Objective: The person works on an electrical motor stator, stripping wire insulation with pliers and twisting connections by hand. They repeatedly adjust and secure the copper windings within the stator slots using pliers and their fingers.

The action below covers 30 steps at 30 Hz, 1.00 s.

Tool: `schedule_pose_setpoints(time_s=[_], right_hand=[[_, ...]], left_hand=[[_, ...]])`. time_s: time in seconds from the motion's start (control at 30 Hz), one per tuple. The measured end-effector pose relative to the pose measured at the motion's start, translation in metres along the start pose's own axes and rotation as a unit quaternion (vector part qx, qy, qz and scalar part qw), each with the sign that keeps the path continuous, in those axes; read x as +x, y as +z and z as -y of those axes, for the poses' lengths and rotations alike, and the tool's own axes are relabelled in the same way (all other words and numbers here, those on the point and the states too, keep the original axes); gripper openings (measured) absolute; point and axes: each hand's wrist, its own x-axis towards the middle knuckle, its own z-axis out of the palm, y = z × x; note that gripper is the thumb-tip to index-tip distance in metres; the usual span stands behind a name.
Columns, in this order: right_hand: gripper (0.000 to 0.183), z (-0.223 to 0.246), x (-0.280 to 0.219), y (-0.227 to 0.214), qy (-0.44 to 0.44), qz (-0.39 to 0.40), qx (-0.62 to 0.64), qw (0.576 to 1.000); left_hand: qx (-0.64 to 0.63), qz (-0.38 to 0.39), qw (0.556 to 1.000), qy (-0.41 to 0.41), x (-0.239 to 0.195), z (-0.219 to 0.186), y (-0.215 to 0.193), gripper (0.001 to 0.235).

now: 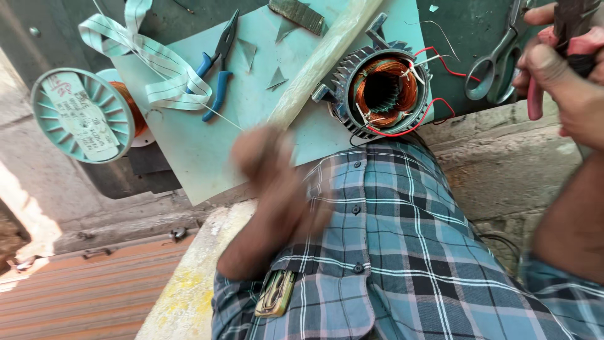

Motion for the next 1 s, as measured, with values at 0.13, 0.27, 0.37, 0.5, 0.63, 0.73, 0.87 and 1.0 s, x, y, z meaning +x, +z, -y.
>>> schedule_pose_setpoints(time_s=[0.13,0.27,0.37,0.5,0.63,0.73,0.87,1.0], right_hand=[[0.035,-0.025,0.012,0.026,-0.057,-0.067,-0.032,0.996],[0.021,-0.056,0.042,0.036,-0.175,-0.087,-0.304,0.932],[0.017,-0.074,0.067,0.044,-0.228,-0.14,-0.369,0.89],[0.016,-0.079,0.087,0.051,-0.205,-0.175,-0.429,0.862],[0.022,-0.073,0.087,0.057,-0.16,-0.132,-0.431,0.878],[0.024,-0.054,0.074,0.056,-0.347,-0.202,-0.391,0.828],[0.021,-0.024,0.04,0.053,-0.442,-0.113,-0.107,0.883],[0.014,0.012,-0.002,0.074,-0.5,0.026,-0.02,0.865]], left_hand=[[0.054,0.079,0.995,0.013,-0.023,-0.027,-0.038,0.033],[0.05,0.108,0.993,-0.002,-0.038,-0.047,-0.023,0.033],[0.053,0.116,0.992,0.002,-0.046,-0.064,-0.022,0.034],[0.057,0.123,0.991,-0.001,-0.054,-0.081,-0.025,0.034],[0.057,0.126,0.99,-0.028,-0.066,-0.106,-0.021,0.035],[0.069,0.111,0.991,-0.036,-0.059,-0.114,-0.012,0.035],[0.069,0.104,0.99,-0.062,-0.057,-0.128,0.002,0.035],[0.078,0.099,0.991,-0.052,-0.05,-0.127,0.013,0.036]])
